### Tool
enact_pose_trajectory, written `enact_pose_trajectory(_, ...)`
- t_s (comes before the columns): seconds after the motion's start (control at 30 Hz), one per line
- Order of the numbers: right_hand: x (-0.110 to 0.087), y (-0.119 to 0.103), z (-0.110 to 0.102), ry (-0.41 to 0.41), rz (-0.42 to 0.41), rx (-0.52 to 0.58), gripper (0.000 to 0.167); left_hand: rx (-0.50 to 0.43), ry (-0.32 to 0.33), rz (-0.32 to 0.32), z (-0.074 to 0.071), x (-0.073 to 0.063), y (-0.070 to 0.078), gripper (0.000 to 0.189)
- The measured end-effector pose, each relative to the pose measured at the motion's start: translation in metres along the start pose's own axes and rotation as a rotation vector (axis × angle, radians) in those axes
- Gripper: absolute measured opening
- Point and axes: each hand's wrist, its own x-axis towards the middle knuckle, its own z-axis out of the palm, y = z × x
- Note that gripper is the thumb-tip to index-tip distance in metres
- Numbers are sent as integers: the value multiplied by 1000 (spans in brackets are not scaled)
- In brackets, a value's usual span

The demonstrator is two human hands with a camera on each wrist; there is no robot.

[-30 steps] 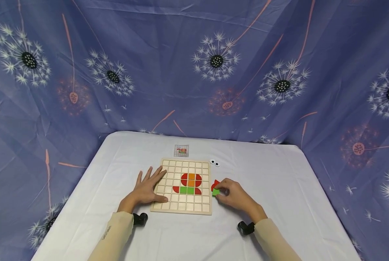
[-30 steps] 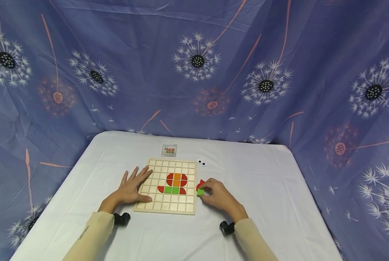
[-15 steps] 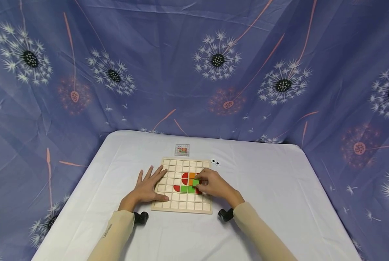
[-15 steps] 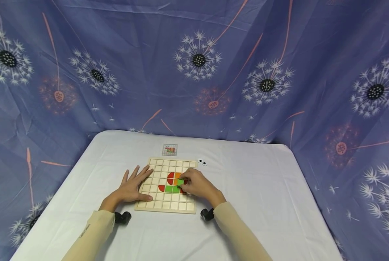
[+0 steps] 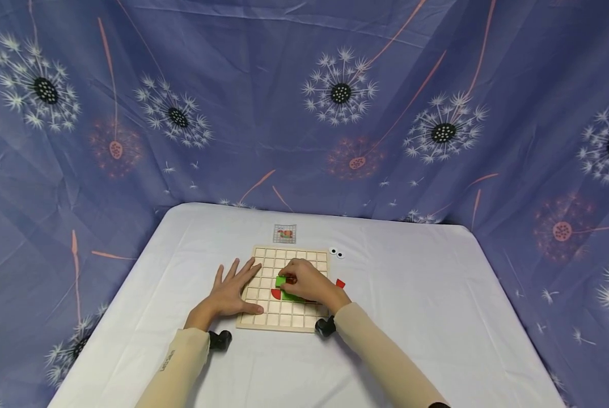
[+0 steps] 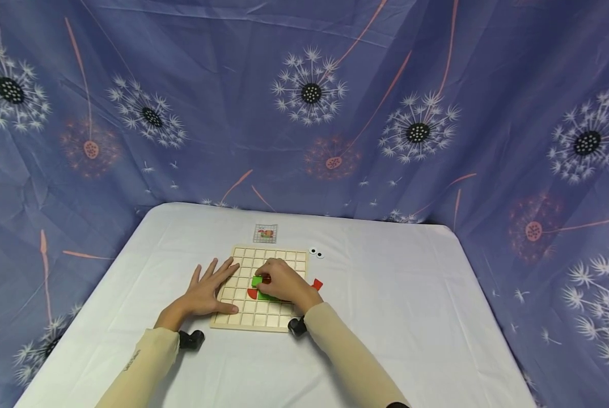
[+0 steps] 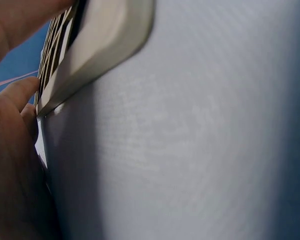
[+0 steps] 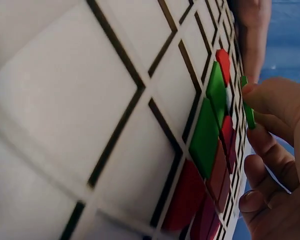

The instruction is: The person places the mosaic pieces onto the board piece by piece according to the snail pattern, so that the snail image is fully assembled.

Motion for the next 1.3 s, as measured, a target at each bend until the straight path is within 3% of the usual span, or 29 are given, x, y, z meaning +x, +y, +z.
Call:
enact_pose_trajectory(0.3,6,-7,4,-27,34,-97,26,-1,-2,5,2,2,4,118)
enact_pose_trajectory(0.8,5,-10,6,-69,4,-113,25,2,-6,-7,3,-1,4,119)
enact_pose_trajectory(1.0,5,-11,7,-56,-6,-145,27,8,-2,-9,1,-1,2,119)
enact_pose_trajectory(1.3,-7,-6,2,3,28,-93,34,-2,5,-11,2,-1,2,119)
